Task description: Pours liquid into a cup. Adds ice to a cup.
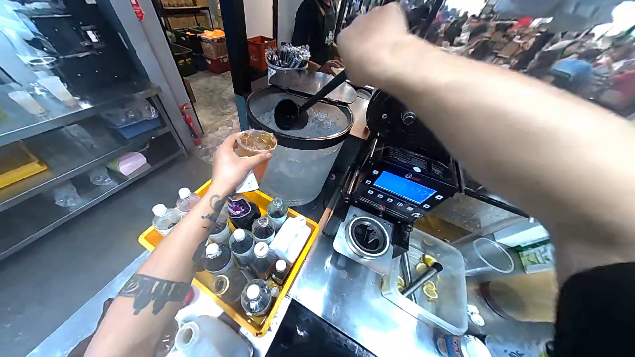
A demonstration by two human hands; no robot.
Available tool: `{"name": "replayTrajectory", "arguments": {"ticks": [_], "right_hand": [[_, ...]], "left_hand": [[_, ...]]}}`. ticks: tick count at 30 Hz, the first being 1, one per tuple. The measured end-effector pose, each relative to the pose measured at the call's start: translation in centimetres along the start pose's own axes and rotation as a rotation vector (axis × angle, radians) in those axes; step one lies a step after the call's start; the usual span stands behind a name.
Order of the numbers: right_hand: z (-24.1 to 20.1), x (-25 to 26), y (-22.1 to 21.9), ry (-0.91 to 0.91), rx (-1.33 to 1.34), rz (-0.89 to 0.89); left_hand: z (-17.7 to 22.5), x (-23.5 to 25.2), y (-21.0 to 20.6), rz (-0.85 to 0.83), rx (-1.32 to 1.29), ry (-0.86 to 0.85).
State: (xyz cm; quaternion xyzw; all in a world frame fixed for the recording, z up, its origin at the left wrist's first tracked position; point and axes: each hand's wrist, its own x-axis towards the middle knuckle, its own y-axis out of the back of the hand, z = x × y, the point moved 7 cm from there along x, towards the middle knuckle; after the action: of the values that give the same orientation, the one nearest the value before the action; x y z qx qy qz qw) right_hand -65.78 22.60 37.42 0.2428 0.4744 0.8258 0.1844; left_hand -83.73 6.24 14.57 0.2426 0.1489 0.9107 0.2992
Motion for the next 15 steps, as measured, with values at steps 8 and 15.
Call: {"name": "replayTrajectory", "arguments": {"ticks": [8,15], "right_hand": [[-7.4,0.8,-5.8,0.15,-0.079,-0.04],[-10.4,-6.0,-4.2,0.383,0.608,-0.109]], "left_hand": [[0.0,-2.9,-1.3,-0.083,-0.026,-0.04],[3.2,-7.6,-5.1,-0.202,-0.286,-0.195]]}}
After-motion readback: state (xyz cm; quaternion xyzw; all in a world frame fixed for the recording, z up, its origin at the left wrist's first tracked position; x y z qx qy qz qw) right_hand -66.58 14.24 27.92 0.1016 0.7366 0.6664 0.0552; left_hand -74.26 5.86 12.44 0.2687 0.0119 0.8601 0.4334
